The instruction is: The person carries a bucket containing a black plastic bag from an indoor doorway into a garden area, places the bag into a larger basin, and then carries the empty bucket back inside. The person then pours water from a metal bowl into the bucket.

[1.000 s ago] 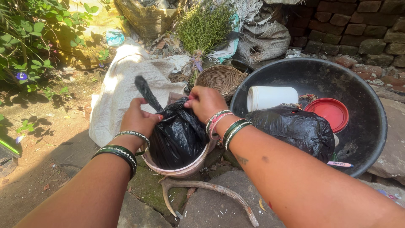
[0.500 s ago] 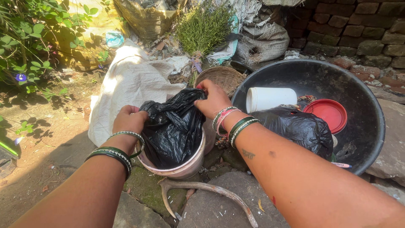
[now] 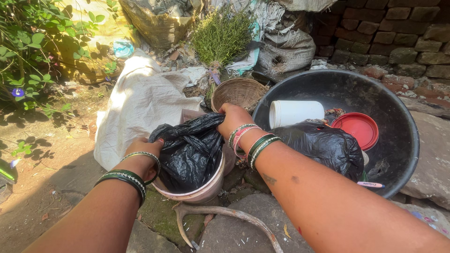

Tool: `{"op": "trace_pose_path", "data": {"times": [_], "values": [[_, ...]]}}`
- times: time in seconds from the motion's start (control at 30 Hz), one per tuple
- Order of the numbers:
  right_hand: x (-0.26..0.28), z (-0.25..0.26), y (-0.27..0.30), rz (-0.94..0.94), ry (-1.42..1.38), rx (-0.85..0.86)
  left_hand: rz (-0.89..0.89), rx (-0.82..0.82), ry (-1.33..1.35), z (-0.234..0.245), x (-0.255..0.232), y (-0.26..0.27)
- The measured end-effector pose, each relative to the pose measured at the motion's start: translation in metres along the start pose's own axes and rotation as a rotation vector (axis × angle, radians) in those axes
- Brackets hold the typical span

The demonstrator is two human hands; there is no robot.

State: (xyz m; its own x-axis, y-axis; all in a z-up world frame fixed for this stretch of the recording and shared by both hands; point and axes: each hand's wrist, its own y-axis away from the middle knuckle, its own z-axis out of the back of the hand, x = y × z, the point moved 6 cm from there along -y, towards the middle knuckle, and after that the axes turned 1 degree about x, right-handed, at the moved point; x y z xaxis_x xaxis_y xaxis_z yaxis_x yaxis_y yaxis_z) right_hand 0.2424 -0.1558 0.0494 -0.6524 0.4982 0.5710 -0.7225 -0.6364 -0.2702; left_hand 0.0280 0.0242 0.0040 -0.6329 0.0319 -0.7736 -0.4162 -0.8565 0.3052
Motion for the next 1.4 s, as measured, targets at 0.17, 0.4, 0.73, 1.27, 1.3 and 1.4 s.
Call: {"op": "trace_pose_path", "data": {"times": [0.17,0.4,0.73,1.27,1.3,1.4], "values": [[0.005,0.007,-0.008,0.009,-0.109,-0.106,0.01,0.01,0.316,0.001,-0.012,0.004],[0.004,0.01,-0.023,-0.219,-0.621,0.054,0.047,0.026,0.641,0.015,-0.034,0.001],[-0.008,0.045,-0.033,-0.479,-1.423,-0.17,-0.004,0.145,1.227,0.055,-0.072,-0.004],[-0.025,0.166,-0.078,-0.243,-1.856,-0.262,-0.431,0.489,1.227,0.052,-0.209,0.056],[-0.032,0.175,-0.074,-0.251,-1.844,-0.348,-0.448,0.546,1.248,0.047,-0.215,0.056],[-0.043,0.198,-0.062,-0.236,-1.775,-0.432,-0.698,0.713,1.201,0.025,-0.232,0.049]]}}
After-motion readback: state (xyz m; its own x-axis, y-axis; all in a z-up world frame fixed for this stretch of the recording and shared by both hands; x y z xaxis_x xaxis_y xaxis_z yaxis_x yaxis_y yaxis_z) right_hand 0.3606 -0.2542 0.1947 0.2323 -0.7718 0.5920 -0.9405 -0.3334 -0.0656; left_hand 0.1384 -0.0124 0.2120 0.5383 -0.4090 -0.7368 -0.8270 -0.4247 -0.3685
